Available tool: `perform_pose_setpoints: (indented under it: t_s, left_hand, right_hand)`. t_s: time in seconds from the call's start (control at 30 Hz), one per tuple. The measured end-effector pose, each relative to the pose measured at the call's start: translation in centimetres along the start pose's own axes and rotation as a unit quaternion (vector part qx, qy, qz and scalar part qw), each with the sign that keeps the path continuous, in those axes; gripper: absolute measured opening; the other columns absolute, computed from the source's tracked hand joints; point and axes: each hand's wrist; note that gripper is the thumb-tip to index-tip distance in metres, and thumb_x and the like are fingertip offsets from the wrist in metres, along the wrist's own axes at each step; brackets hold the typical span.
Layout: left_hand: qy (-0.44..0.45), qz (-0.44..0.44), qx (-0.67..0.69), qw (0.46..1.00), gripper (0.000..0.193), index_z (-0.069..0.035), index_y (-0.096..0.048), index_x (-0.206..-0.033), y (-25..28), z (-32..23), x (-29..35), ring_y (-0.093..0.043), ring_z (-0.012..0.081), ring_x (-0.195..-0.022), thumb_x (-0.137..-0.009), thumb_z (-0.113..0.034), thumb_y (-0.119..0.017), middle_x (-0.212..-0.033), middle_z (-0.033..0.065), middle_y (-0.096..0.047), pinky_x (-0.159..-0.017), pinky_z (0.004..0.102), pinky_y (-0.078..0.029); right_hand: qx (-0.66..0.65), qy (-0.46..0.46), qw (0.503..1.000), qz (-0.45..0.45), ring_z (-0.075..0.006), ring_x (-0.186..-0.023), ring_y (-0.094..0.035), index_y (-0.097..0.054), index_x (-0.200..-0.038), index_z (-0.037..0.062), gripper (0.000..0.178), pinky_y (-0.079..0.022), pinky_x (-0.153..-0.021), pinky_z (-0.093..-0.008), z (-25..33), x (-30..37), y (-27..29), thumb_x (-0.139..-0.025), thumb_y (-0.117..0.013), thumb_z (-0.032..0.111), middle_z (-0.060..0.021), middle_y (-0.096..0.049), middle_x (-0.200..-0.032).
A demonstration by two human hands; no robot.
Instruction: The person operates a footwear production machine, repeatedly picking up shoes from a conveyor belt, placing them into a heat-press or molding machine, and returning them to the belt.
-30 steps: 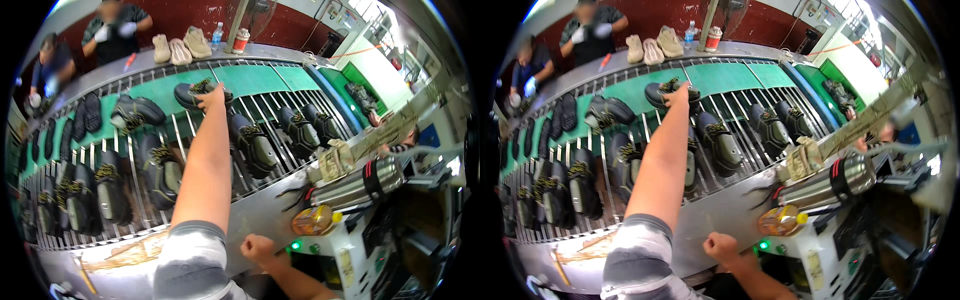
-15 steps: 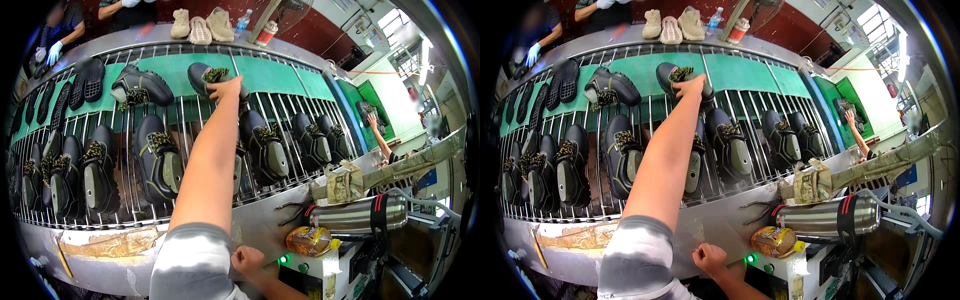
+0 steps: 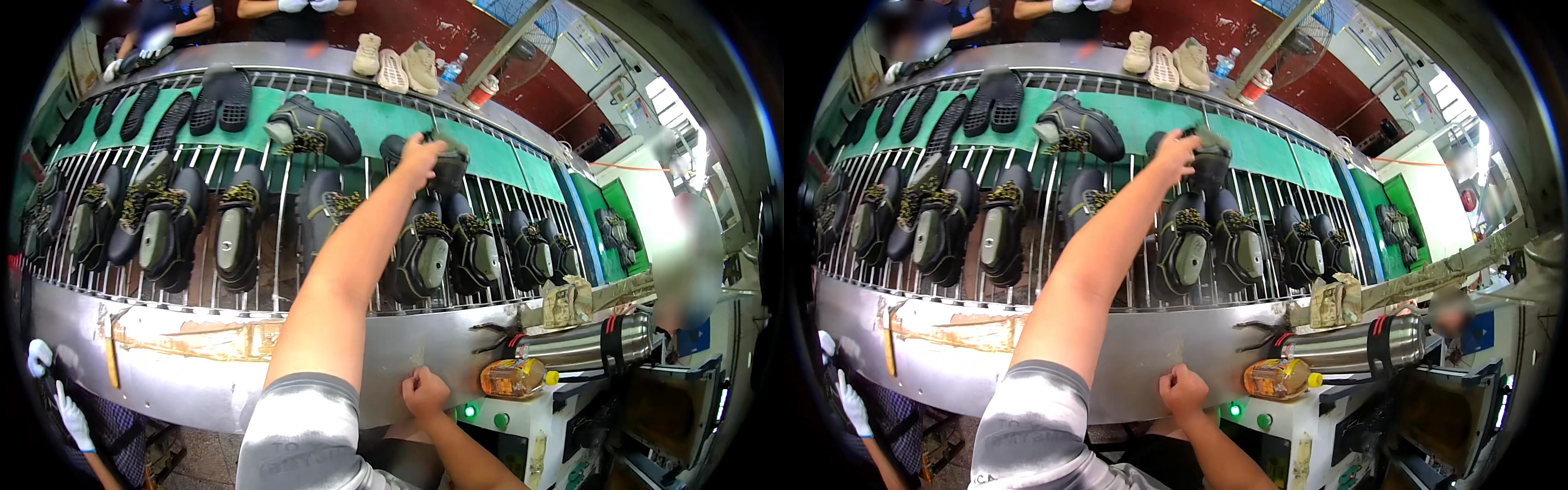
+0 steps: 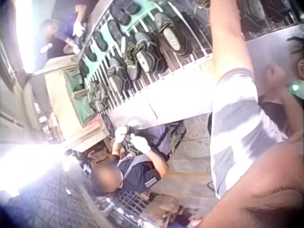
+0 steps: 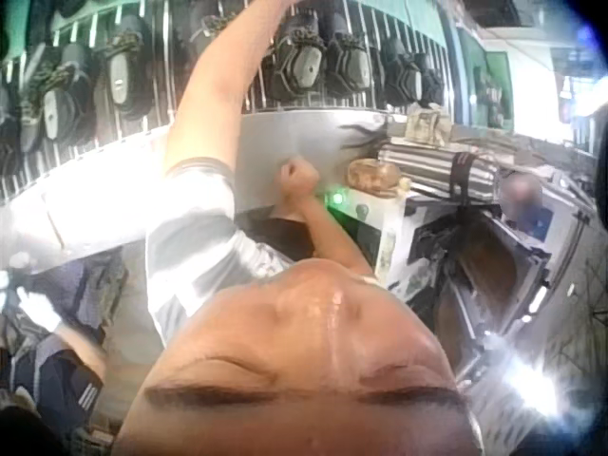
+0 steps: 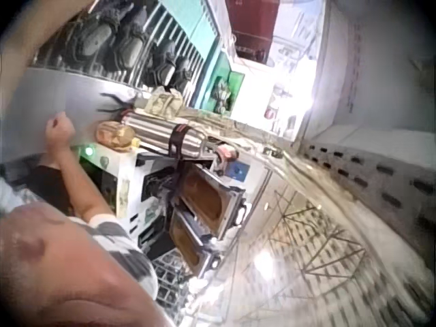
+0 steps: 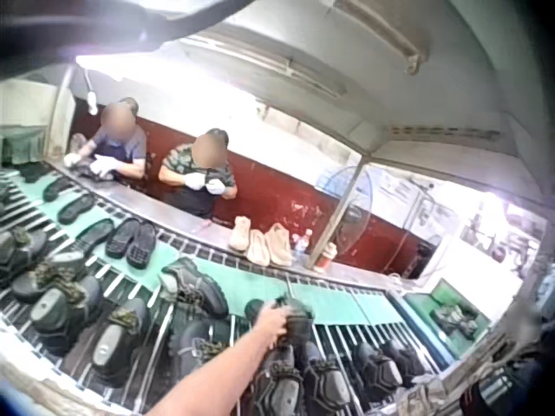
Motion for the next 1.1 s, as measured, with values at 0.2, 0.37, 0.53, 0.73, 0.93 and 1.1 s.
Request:
perform_pose_setpoints:
  t_s: [0.2,0.37,0.53,0.73,0.93,1.1]
  left_hand:
    - [0.057,-0.176,-0.163,0.969,0.083,0.013,-0.039,-0.129,-3.1,0.7,1.8,-0.059,0.0318,-0.106,-0.069,-0.031,-0.076,-0.119,0.025,-0.056,-0.086,0.0447,-0.048]
    - [0.016,-0.176,-0.04,0.983,0.074,0.01,-0.046,-0.123,0.0,4.9,-4.0,-0.063,0.0306,-0.097,-0.07,-0.032,-0.077,-0.112,0.0229,-0.059,-0.082,0.0426,-0.051]
    - [0.118,-0.099,0.106,0.982,0.082,0.009,-0.05,-0.128,1.2,8.3,-7.2,-0.06,0.0317,-0.11,-0.068,-0.037,-0.08,-0.125,0.0219,-0.058,-0.096,0.043,-0.046]
    - [0.188,-0.174,0.009,0.967,0.118,-0.004,-0.012,-0.151,-3.5,10.5,-8.3,-0.038,0.0383,-0.134,-0.063,-0.035,-0.084,-0.152,0.0221,-0.028,-0.106,0.0515,-0.037]
    - [0.098,-0.154,0.07,0.981,0.091,0.003,-0.028,-0.139,-2.2,9.8,-9.5,-0.061,0.0368,-0.105,-0.068,-0.024,-0.078,-0.127,0.0253,-0.051,-0.091,0.055,-0.049]
    - [0.174,0.121,0.245,0.946,0.045,-0.009,-0.055,-0.105,-1.0,6.9,-1.7,-0.067,0.0226,-0.076,-0.08,-0.046,-0.065,-0.087,0.0077,-0.066,-0.061,0.0379,-0.054]
  right_hand:
    - [0.04,0.01,0.999,-0.025,-0.0299,-0.053,-0.055,-0.052,-0.069,0.012,0.012,-0.043,-0.047,-0.0407,0.4,0.2,-0.5,-0.07,-0.064,0.014,-0.0073,-0.052,-0.056]
    - [0.023,0.011,0.999,-0.022,-0.0301,-0.052,-0.055,-0.051,-0.068,0.0126,0.013,-0.043,-0.048,-0.0406,1.2,-0.9,-0.3,-0.07,-0.064,0.014,-0.0074,-0.051,-0.055]
    - [0.023,-0.01,1.0,0.01,-0.0297,-0.052,-0.056,-0.051,-0.068,0.0128,0.013,-0.044,-0.047,-0.0407,0.6,-0.7,0.1,-0.069,-0.064,0.016,-0.0066,-0.055,-0.056]
    - [-0.016,-0.019,0.999,0.024,-0.028,-0.05,-0.055,-0.051,-0.068,0.0129,0.016,-0.044,-0.046,-0.0388,0.5,-0.9,0.7,-0.067,-0.067,0.013,-0.0055,-0.053,-0.055]
    - [-0.06,-0.009,0.997,0.04,-0.0273,-0.049,-0.056,-0.051,-0.067,0.0127,0.017,-0.045,-0.047,-0.0386,0.8,-1.5,0.7,-0.067,-0.068,0.013,-0.0055,-0.053,-0.054]
    - [-0.039,-0.003,0.999,0.014,-0.0271,-0.048,-0.053,-0.053,-0.067,0.0116,0.015,-0.043,-0.046,-0.0389,0.9,-1.0,0.3,-0.067,-0.067,0.012,-0.0068,-0.049,-0.052]
Point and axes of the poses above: each hand's wrist, its own x-axis away from the middle knuckle, its own y-axis out of the back of the hand, z = x × y
